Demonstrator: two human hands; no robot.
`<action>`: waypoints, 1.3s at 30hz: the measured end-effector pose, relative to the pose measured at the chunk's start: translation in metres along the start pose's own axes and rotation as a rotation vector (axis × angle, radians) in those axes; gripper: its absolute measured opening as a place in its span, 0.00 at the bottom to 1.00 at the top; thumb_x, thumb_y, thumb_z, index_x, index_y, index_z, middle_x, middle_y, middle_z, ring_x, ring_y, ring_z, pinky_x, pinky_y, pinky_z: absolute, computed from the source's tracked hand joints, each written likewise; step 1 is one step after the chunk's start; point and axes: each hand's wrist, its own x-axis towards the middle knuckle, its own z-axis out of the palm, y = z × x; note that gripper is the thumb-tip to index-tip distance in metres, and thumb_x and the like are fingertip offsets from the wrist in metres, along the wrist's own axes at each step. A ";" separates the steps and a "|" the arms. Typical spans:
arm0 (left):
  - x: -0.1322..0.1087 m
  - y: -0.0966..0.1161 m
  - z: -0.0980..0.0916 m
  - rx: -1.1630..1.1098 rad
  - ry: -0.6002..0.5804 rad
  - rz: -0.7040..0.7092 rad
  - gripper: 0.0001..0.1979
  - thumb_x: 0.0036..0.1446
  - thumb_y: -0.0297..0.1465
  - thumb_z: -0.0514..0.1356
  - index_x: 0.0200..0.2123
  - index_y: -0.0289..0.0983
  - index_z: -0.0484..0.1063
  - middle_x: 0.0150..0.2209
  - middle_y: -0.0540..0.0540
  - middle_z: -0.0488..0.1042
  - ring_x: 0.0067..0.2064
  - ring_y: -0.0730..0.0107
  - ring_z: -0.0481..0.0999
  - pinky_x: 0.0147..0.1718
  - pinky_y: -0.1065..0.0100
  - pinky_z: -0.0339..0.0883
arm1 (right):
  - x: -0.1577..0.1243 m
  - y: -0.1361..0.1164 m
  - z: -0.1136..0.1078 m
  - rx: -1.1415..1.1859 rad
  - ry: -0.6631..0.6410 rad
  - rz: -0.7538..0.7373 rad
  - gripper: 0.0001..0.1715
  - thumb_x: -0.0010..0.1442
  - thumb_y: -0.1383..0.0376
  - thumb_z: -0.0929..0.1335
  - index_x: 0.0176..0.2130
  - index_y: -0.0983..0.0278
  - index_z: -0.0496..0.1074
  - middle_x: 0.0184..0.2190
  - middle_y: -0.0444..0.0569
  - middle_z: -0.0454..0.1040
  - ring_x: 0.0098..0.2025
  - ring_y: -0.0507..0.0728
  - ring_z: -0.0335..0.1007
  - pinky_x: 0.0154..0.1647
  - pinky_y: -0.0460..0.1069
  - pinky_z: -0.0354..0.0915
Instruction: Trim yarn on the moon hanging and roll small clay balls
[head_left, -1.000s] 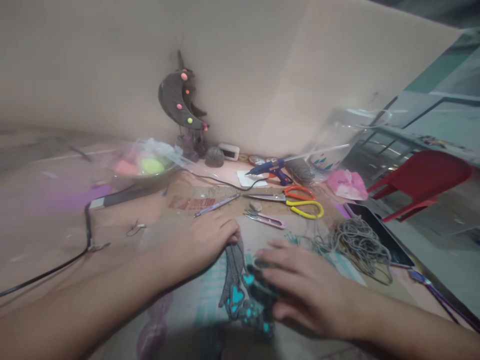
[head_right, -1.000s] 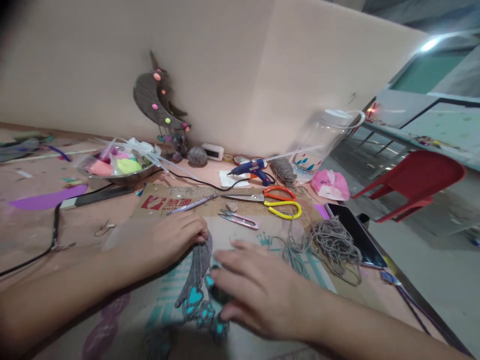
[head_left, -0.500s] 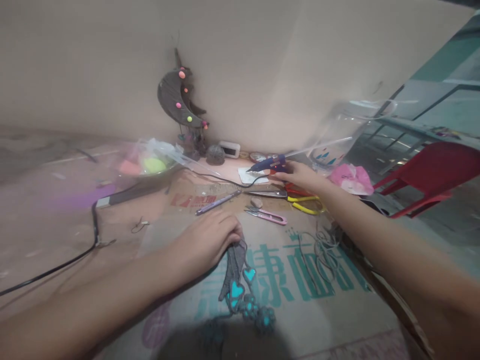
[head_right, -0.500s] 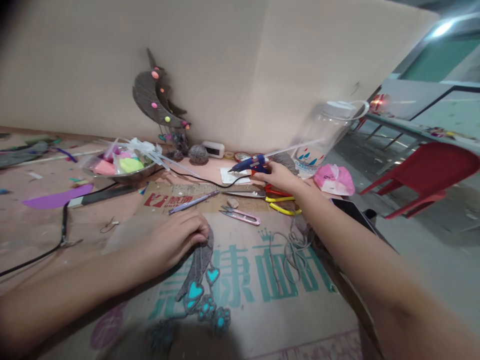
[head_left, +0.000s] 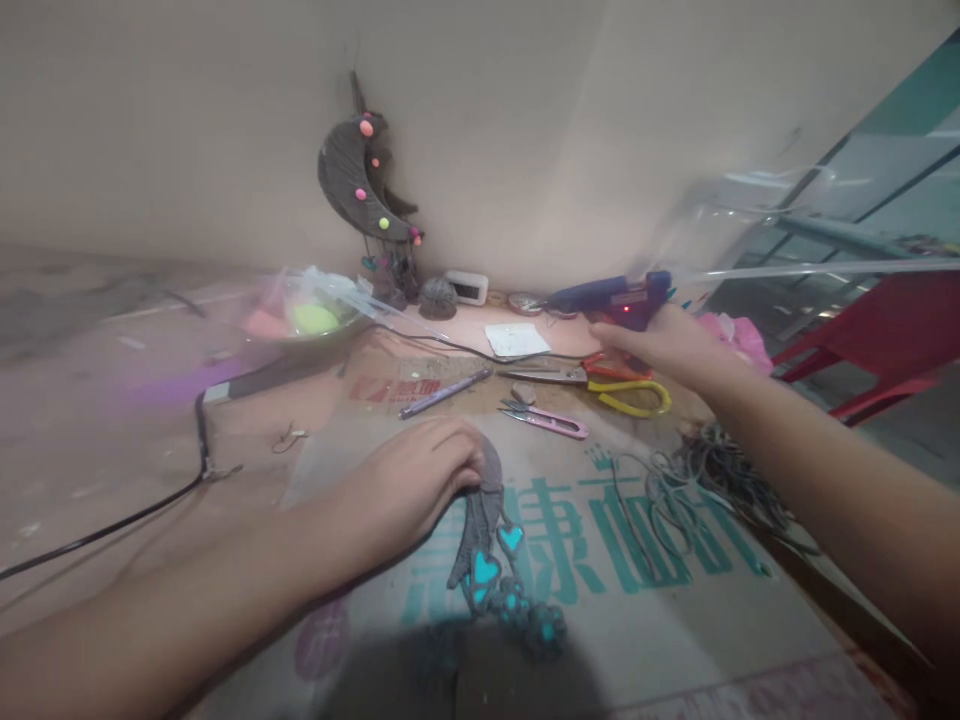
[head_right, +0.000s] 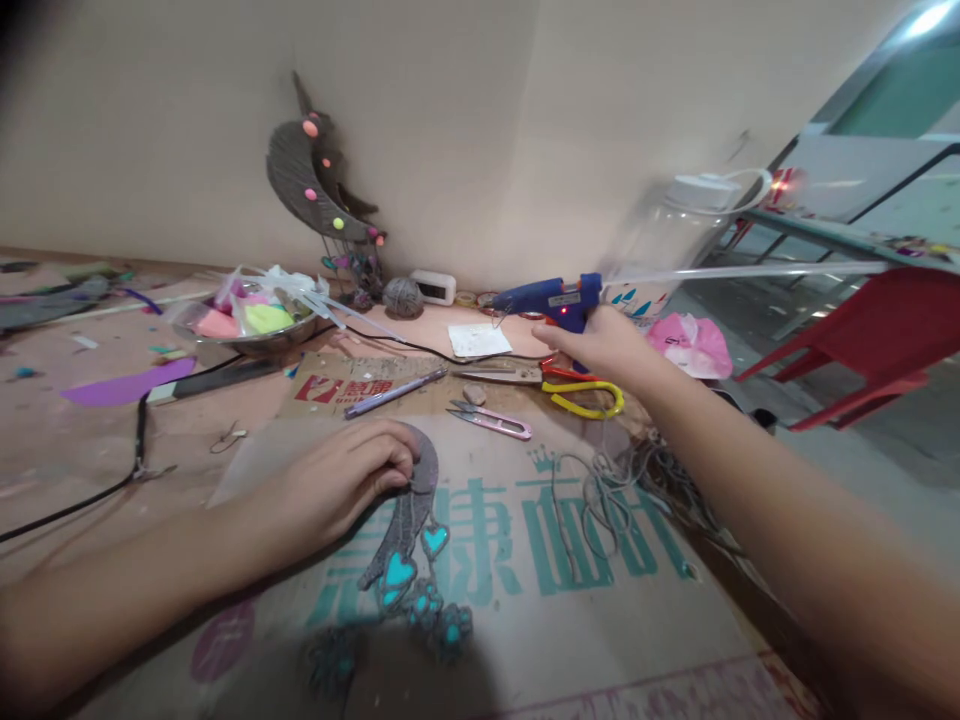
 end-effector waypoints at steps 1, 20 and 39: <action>-0.001 0.000 0.000 0.002 0.002 0.006 0.08 0.69 0.28 0.50 0.37 0.38 0.67 0.44 0.45 0.74 0.45 0.66 0.73 0.46 0.64 0.67 | -0.012 -0.006 0.002 0.030 0.006 0.011 0.21 0.61 0.49 0.67 0.29 0.63 0.72 0.23 0.50 0.76 0.28 0.59 0.74 0.30 0.51 0.70; -0.003 -0.008 0.006 0.061 0.012 0.038 0.06 0.70 0.29 0.50 0.39 0.39 0.65 0.43 0.48 0.73 0.43 0.68 0.72 0.42 0.66 0.65 | -0.081 -0.009 0.039 0.076 -0.398 -0.022 0.31 0.49 0.37 0.70 0.31 0.61 0.81 0.26 0.49 0.81 0.31 0.63 0.79 0.31 0.52 0.75; -0.002 -0.005 0.005 0.111 0.013 0.014 0.06 0.69 0.29 0.52 0.38 0.39 0.67 0.40 0.50 0.73 0.42 0.68 0.72 0.41 0.67 0.62 | -0.080 -0.005 0.040 0.176 -0.534 -0.069 0.34 0.50 0.36 0.70 0.40 0.60 0.82 0.35 0.48 0.82 0.39 0.62 0.78 0.40 0.51 0.72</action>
